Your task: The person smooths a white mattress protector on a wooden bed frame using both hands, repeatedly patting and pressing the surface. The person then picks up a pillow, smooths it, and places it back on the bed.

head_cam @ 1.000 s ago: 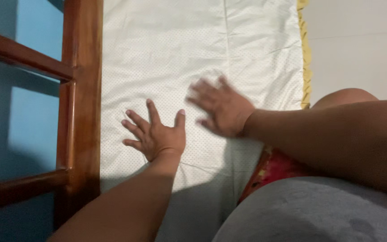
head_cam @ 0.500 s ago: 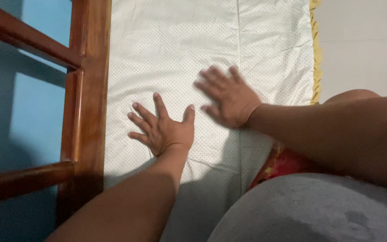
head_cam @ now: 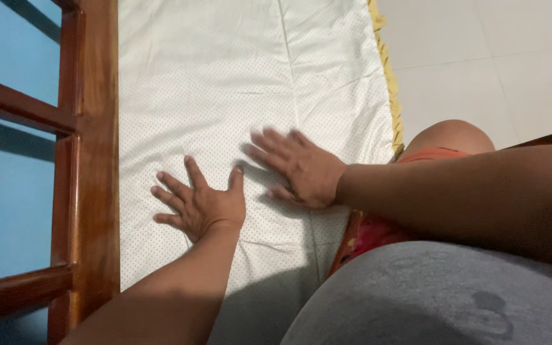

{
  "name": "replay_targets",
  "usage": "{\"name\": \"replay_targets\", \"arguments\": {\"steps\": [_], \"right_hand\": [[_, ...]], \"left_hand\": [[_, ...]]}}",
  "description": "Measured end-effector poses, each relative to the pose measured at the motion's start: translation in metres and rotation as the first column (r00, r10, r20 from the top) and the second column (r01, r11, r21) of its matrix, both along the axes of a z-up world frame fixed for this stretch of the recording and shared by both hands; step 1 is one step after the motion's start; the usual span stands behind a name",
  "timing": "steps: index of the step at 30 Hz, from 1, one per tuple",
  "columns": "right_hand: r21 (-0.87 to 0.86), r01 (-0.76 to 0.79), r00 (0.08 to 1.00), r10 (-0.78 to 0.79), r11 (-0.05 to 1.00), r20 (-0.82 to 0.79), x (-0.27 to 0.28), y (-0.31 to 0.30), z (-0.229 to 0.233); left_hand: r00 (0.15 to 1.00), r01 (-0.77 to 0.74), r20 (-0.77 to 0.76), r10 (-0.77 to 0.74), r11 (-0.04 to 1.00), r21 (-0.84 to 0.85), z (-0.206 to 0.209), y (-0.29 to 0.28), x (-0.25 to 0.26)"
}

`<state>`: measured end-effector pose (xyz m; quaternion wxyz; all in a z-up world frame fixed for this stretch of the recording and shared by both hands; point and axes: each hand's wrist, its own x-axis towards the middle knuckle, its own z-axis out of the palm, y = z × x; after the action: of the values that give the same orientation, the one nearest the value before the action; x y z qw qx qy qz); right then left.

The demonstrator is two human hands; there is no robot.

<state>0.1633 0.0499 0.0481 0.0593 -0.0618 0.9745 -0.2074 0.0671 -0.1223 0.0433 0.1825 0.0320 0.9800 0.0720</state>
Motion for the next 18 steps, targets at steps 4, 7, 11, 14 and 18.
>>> {"name": "replay_targets", "arguments": {"steps": [4,7,11,14,18], "right_hand": [[0.147,0.314,0.917,-0.339,0.938,0.209,-0.001,0.033,0.003],[0.174,0.551,0.808,-0.574,0.816,0.132,-0.004,0.059,-0.001],[0.133,0.478,0.875,-0.483,0.868,0.008,0.006,0.05,-0.008],[0.201,0.277,0.909,-0.324,0.94,0.262,0.005,0.048,-0.008],[0.169,0.668,0.715,-0.688,0.725,0.124,-0.002,0.083,-0.012]], "left_hand": [[1.0,-0.001,-0.022,0.001,1.0,0.017,0.0,-0.002,0.002],[0.999,0.001,-0.038,-0.001,1.0,0.006,-0.003,-0.001,0.001],[0.999,0.007,-0.04,-0.007,1.0,0.001,-0.005,0.0,0.001],[0.999,0.004,-0.044,-0.004,1.0,0.004,-0.006,0.001,0.0],[0.999,0.004,-0.046,-0.005,1.0,-0.019,-0.009,0.001,0.0]]}}
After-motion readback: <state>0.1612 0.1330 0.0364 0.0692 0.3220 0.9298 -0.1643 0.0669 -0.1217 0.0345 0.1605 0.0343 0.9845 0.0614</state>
